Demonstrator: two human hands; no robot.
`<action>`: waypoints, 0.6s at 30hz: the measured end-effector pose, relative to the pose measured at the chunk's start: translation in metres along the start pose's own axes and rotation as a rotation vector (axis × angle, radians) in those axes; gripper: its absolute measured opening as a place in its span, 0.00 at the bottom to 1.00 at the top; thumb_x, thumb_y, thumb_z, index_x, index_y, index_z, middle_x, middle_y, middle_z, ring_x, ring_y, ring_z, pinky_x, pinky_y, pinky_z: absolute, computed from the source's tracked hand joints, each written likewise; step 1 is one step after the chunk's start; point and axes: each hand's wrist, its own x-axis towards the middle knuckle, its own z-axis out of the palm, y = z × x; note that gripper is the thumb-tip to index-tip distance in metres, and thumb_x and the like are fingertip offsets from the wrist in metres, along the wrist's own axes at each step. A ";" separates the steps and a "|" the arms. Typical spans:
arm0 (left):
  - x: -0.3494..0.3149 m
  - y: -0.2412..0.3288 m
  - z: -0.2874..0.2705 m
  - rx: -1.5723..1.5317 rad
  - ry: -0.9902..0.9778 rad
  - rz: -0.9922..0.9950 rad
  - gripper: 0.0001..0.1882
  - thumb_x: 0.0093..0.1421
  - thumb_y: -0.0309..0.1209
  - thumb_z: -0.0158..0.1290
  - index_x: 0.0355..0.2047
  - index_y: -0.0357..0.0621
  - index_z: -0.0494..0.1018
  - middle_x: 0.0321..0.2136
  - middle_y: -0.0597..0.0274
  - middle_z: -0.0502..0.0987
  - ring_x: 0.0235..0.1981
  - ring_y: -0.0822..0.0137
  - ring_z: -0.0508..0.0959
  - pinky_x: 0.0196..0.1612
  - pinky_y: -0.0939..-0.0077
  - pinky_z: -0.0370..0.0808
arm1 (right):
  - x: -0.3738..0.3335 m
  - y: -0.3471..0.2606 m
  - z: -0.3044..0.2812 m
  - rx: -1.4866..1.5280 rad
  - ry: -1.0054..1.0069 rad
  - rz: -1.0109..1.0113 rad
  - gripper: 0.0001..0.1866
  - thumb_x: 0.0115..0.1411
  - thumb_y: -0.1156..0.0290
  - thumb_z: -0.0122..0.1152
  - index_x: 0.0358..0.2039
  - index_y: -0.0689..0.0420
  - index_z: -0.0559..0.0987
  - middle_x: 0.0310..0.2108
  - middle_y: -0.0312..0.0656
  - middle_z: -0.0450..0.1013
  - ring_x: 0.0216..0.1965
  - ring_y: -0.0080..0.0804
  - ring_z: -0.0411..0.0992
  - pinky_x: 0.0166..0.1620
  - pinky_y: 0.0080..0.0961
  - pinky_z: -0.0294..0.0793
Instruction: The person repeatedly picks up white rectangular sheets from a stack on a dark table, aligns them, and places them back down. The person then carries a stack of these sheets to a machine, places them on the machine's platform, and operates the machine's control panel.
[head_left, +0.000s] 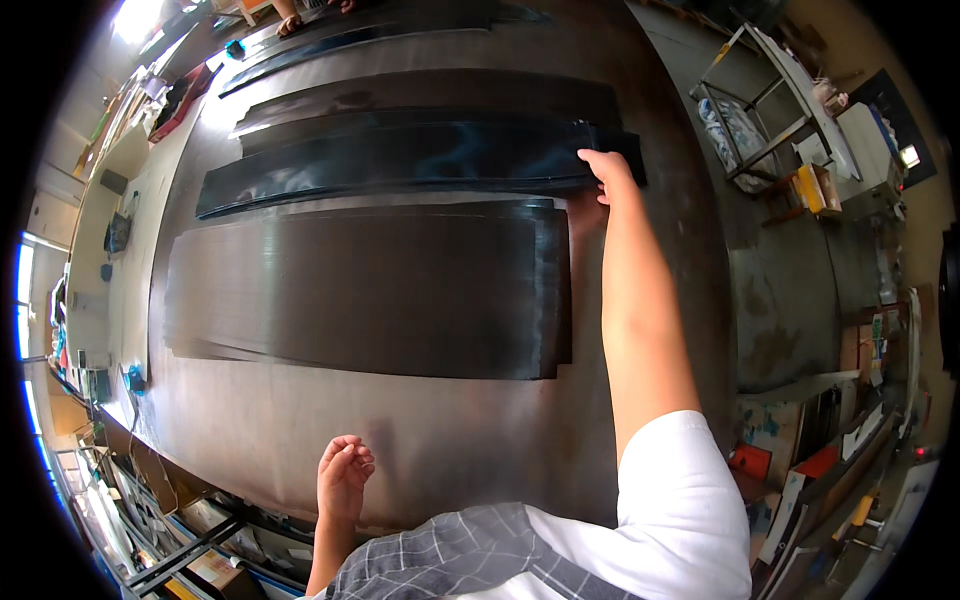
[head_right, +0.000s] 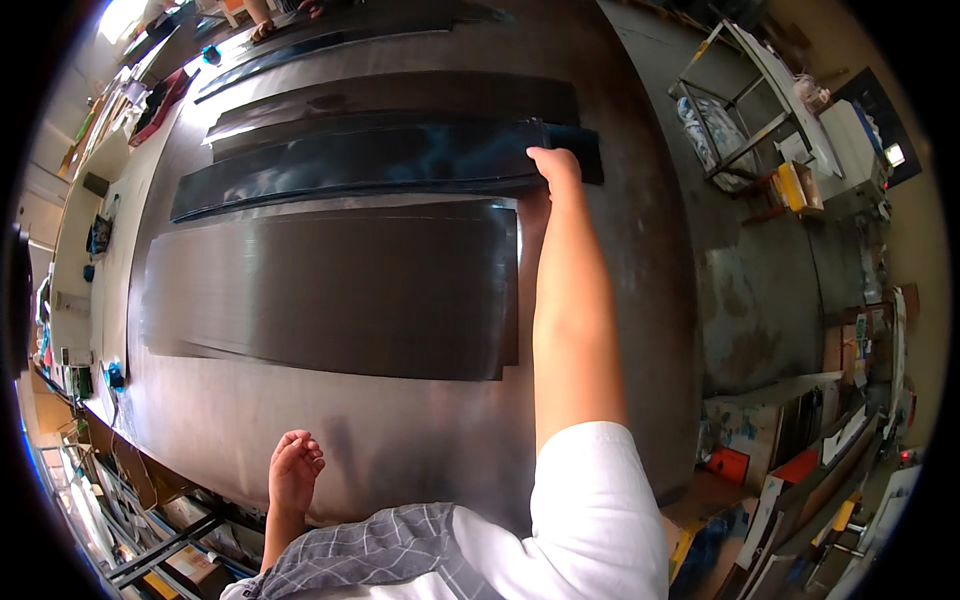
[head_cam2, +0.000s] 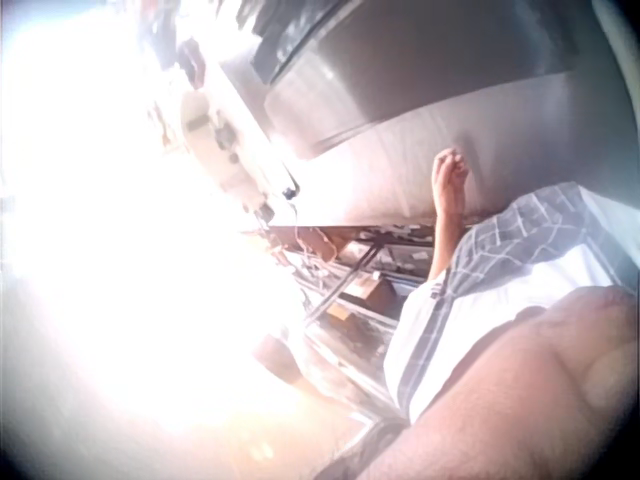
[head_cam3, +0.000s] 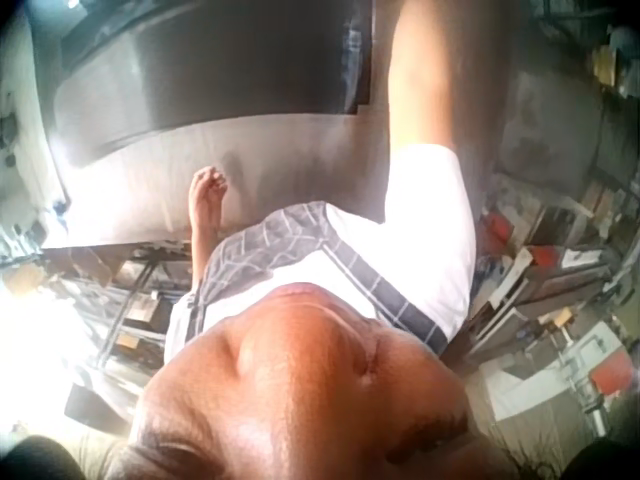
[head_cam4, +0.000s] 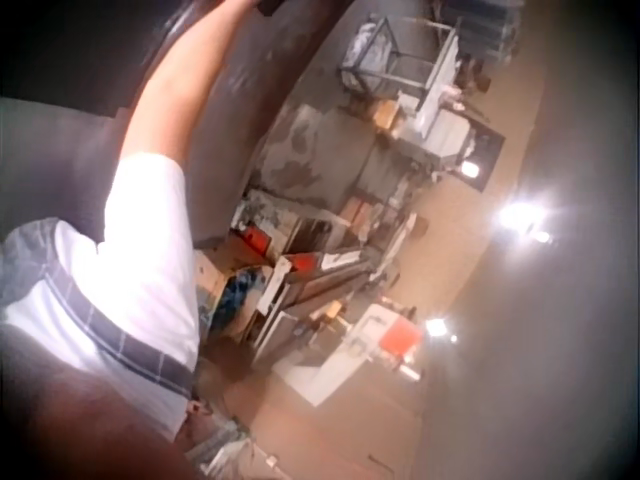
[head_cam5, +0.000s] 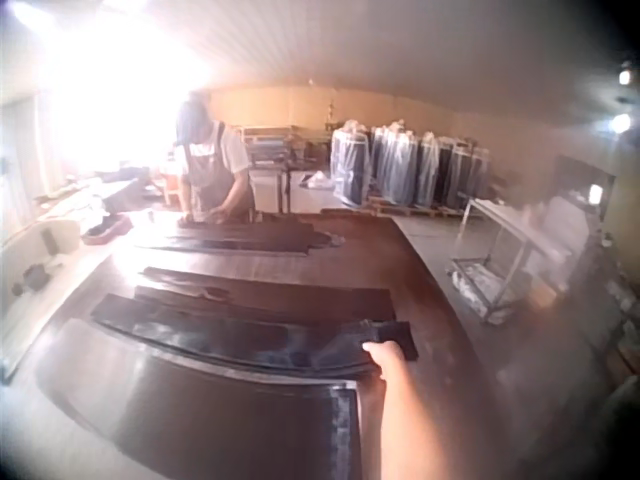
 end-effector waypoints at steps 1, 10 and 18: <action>0.002 0.001 0.003 0.010 -0.002 -0.001 0.07 0.62 0.30 0.49 0.39 0.44 0.69 0.29 0.64 0.75 0.31 0.71 0.76 0.36 0.76 0.75 | 0.009 0.000 0.001 -0.001 -0.021 0.021 0.21 0.50 0.54 0.65 0.40 0.54 0.78 0.39 0.42 0.74 0.39 0.34 0.72 0.35 0.35 0.76; 0.030 0.014 0.028 0.092 -0.108 0.046 0.07 0.61 0.30 0.50 0.39 0.44 0.71 0.30 0.67 0.73 0.33 0.73 0.73 0.40 0.77 0.70 | 0.024 -0.006 -0.015 0.602 -0.525 0.075 0.10 0.52 0.72 0.64 0.33 0.63 0.77 0.30 0.45 0.77 0.27 0.37 0.78 0.24 0.18 0.78; 0.164 0.067 0.112 -0.203 -0.332 0.019 0.24 0.65 0.49 0.44 0.47 0.40 0.69 0.47 0.54 0.74 0.47 0.60 0.75 0.51 0.66 0.71 | -0.174 -0.166 -0.038 0.552 -0.577 -0.776 0.11 0.53 0.69 0.62 0.34 0.63 0.76 0.31 0.44 0.77 0.25 0.31 0.77 0.25 0.19 0.78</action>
